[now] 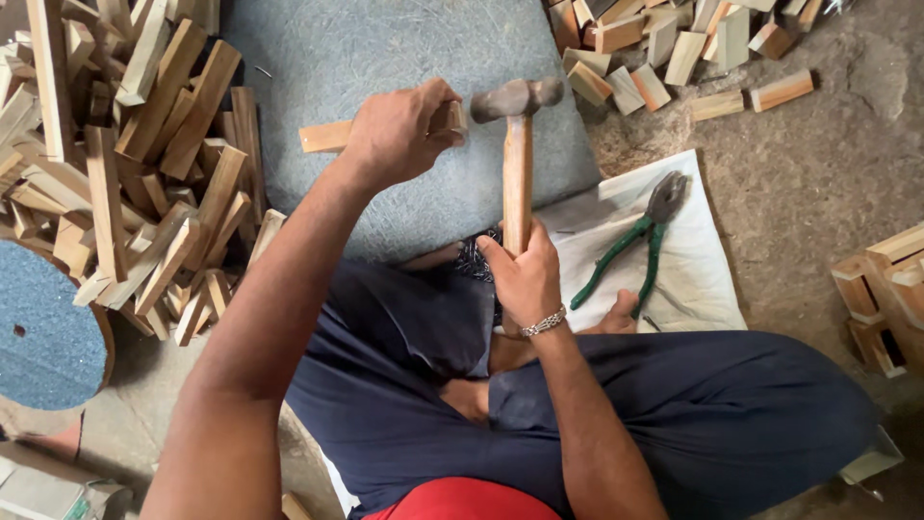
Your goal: The person sits on the floor and assembles small wooden frames by joining two pieces of wood at right angles. They use a hammer to drive nails into the wood, then place the completed frames into a nearby stack.
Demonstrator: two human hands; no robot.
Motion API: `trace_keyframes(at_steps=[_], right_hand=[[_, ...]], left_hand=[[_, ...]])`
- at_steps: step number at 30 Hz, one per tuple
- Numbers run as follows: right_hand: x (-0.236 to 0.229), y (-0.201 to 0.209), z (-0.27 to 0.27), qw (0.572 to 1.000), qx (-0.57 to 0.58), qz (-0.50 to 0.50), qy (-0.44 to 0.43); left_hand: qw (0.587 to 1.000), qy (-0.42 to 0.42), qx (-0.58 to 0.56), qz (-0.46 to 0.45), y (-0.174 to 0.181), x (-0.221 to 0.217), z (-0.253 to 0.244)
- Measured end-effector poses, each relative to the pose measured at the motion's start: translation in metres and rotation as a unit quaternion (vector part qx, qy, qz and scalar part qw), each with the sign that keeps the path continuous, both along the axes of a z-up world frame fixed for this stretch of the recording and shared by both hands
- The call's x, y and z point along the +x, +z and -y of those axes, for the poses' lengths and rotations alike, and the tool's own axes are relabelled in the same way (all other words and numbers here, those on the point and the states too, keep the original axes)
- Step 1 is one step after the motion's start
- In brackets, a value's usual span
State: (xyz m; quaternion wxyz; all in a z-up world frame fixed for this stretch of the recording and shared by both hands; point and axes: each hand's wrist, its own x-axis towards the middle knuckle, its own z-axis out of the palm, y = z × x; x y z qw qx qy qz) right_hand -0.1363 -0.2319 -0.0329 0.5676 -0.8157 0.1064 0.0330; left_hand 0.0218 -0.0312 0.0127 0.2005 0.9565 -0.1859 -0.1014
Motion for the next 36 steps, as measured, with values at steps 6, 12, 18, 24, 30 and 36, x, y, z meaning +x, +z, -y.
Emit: trace_keyframes(at_steps=[6,12,18,24,30,36], right_hand=[[0.004,-0.001,0.001,0.997,0.02,-0.077,0.022],[0.0,-0.001,-0.004,0.999,0.006,-0.033,0.027],[-0.003,0.003,-0.001,0.996,0.023,-0.089,0.015],[-0.009,0.015,-0.003,0.999,-0.035,0.013,0.01],[-0.022,0.034,-0.003,0.998,-0.063,0.019,0.016],[-0.013,0.135,0.01,0.999,-0.004,-0.038,0.015]], left_hand=[[1.0,0.003,0.01,-0.005,0.004,0.005,0.003],[0.999,0.013,0.028,-0.014,0.004,0.002,0.001],[1.0,0.011,0.008,-0.016,0.001,0.001,0.0],[0.995,-0.028,-0.094,0.035,0.0,-0.002,-0.012],[0.953,-0.074,-0.28,0.091,-0.02,0.001,-0.034],[0.924,-0.043,-0.354,0.141,-0.036,0.013,-0.033]])
